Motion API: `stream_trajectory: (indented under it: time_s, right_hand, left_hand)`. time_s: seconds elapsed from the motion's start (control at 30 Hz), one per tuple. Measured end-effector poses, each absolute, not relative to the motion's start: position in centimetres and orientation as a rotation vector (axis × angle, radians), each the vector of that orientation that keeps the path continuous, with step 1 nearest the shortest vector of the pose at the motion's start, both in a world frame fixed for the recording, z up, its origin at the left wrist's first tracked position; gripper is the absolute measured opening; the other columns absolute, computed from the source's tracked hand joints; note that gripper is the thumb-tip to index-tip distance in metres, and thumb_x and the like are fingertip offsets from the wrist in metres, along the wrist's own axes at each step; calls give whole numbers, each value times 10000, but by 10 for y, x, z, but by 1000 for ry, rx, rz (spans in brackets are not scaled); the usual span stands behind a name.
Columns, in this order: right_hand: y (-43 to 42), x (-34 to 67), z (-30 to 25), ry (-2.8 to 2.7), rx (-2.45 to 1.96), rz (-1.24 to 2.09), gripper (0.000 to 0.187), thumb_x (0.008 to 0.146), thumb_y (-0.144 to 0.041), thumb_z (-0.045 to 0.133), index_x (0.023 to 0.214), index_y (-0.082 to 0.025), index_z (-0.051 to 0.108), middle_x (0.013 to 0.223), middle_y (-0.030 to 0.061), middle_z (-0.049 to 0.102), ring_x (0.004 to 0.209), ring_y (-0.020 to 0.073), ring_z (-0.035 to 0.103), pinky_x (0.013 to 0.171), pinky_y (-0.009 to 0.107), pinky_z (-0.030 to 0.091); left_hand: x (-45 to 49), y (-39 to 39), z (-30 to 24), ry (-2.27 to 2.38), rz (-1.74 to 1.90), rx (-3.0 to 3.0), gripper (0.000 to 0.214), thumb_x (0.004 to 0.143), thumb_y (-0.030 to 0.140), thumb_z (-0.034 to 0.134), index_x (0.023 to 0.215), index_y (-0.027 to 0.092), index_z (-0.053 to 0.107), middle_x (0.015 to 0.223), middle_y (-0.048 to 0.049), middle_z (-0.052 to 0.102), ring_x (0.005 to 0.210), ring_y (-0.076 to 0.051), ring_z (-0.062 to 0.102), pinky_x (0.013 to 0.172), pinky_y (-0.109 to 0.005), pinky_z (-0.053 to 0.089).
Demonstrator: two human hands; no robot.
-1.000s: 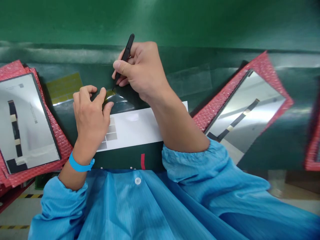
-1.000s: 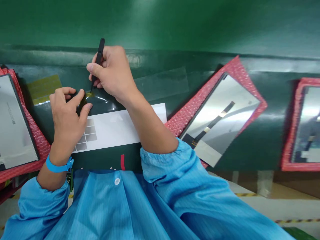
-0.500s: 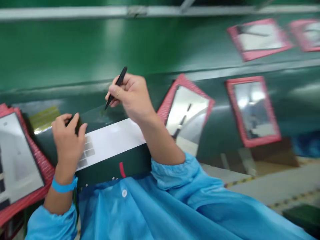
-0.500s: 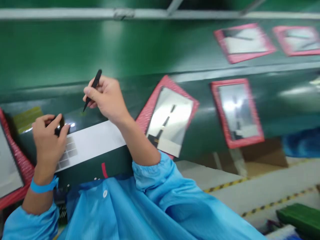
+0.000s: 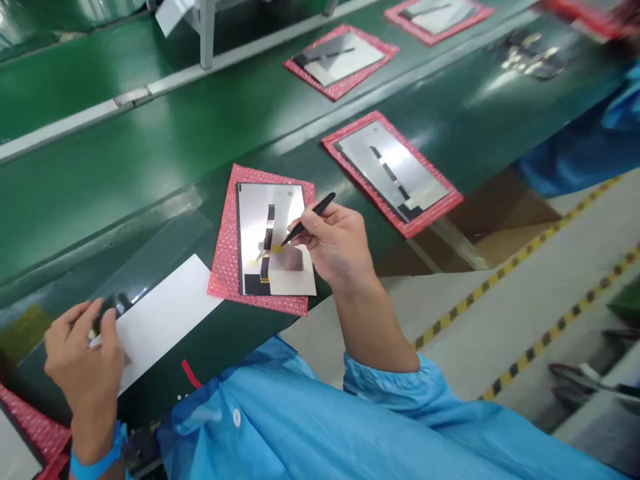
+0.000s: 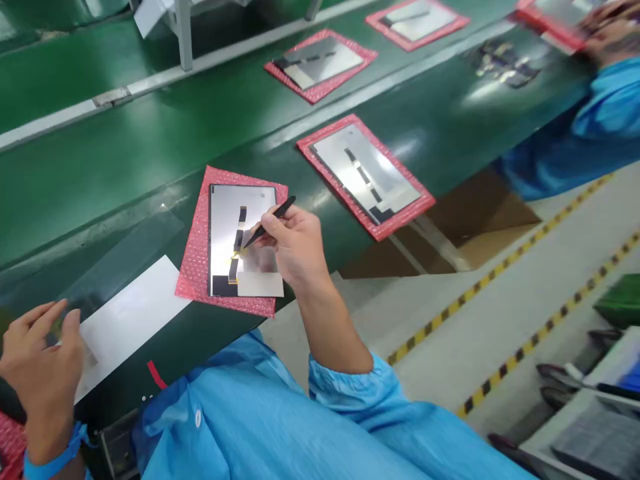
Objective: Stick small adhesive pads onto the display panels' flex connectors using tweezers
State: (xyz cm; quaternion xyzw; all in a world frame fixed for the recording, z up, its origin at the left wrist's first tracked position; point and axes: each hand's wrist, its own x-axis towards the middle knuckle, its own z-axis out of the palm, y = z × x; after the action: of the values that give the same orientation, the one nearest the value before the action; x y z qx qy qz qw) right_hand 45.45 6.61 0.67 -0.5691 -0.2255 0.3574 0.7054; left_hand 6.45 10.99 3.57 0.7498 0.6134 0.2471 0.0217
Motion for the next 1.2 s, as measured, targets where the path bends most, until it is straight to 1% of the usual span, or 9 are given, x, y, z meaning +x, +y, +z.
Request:
stream_trajectory:
  time_s: [0.07, 0.13, 0.27, 0.4, 0.6, 0.73, 0.9, 1.03, 1.2]
  right_hand:
    - [53, 452, 4, -463, -1281, 801, 413, 708, -484, 1028, 793, -209, 732, 718, 11, 747, 535, 136, 698, 476, 209, 600]
    - [43, 444, 5, -456, -1287, 824, 392, 735, -477, 1019, 811, -217, 736, 723, 11, 756, 541, 152, 717, 472, 221, 606]
    - [31, 433, 5, -493, -1301, 815, 377, 762, -453, 1017, 825, -228, 721, 707, 13, 770, 532, 151, 722, 460, 200, 596]
    - [27, 433, -2, -537, -1366, 791, 417, 765, -504, 1016, 833, -256, 688, 718, -6, 776, 552, 164, 726, 467, 233, 613]
    - [26, 439, -1, -620, -1511, 803, 496, 807, -660, 958, 865, -294, 628, 786, -17, 772, 640, 193, 744, 531, 310, 655]
    - [26, 443, 4, -634, -1533, 855, 473, 802, -621, 981, 854, -304, 632, 783, 1, 771, 659, 224, 738, 546, 355, 668]
    - [28, 445, 0, -648, -1423, 792, 400, 786, -521, 1005, 814, -288, 681, 732, -18, 754, 589, 208, 717, 472, 318, 617]
    - [28, 444, -2, -642, -1435, 783, 339, 793, -489, 985, 769, -341, 681, 752, -26, 766, 639, 223, 736, 490, 333, 644]
    - [29, 444, -2, -669, -1454, 770, 318, 827, -456, 949, 771, -327, 663, 760, -22, 750, 619, 213, 717, 489, 332, 638]
  left_hand:
    - [103, 96, 39, 1653, 809, 2421, 225, 1061, 307, 650, 1214, 212, 785, 1246, -136, 765, 1189, -317, 728, 1066, -507, 586]
    - [146, 80, 35, 1345, 834, 2494, 217, 1041, 204, 671, 1234, 232, 765, 1246, -110, 777, 1170, -273, 742, 1038, -457, 604]
    - [216, 53, 15, 990, 788, 2590, 287, 1029, 133, 673, 1308, 173, 729, 1310, -148, 780, 1248, -301, 722, 1054, -474, 579]
    - [238, 47, -2, 1009, 743, 2626, 278, 1035, 147, 668, 1302, 154, 742, 1329, -156, 788, 1256, -323, 716, 1030, -487, 559]
    - [238, 47, -3, 973, 708, 2628, 338, 997, 128, 711, 1334, 159, 733, 1370, -173, 768, 1281, -340, 697, 1085, -525, 556]
    - [241, 48, -3, 949, 717, 2635, 337, 984, 118, 728, 1319, 151, 735, 1350, -181, 774, 1257, -343, 712, 1068, -530, 570]
    - [242, 49, -6, 904, 811, 2626, 343, 940, 113, 768, 1283, 110, 761, 1303, -209, 786, 1208, -367, 738, 1032, -524, 579]
    - [242, 50, -5, 897, 780, 2615, 352, 947, 117, 754, 1299, 115, 762, 1323, -220, 777, 1223, -378, 728, 1040, -554, 577]
    - [242, 49, -3, 882, 769, 2607, 362, 932, 117, 771, 1291, 71, 768, 1307, -250, 773, 1227, -399, 719, 1041, -575, 576]
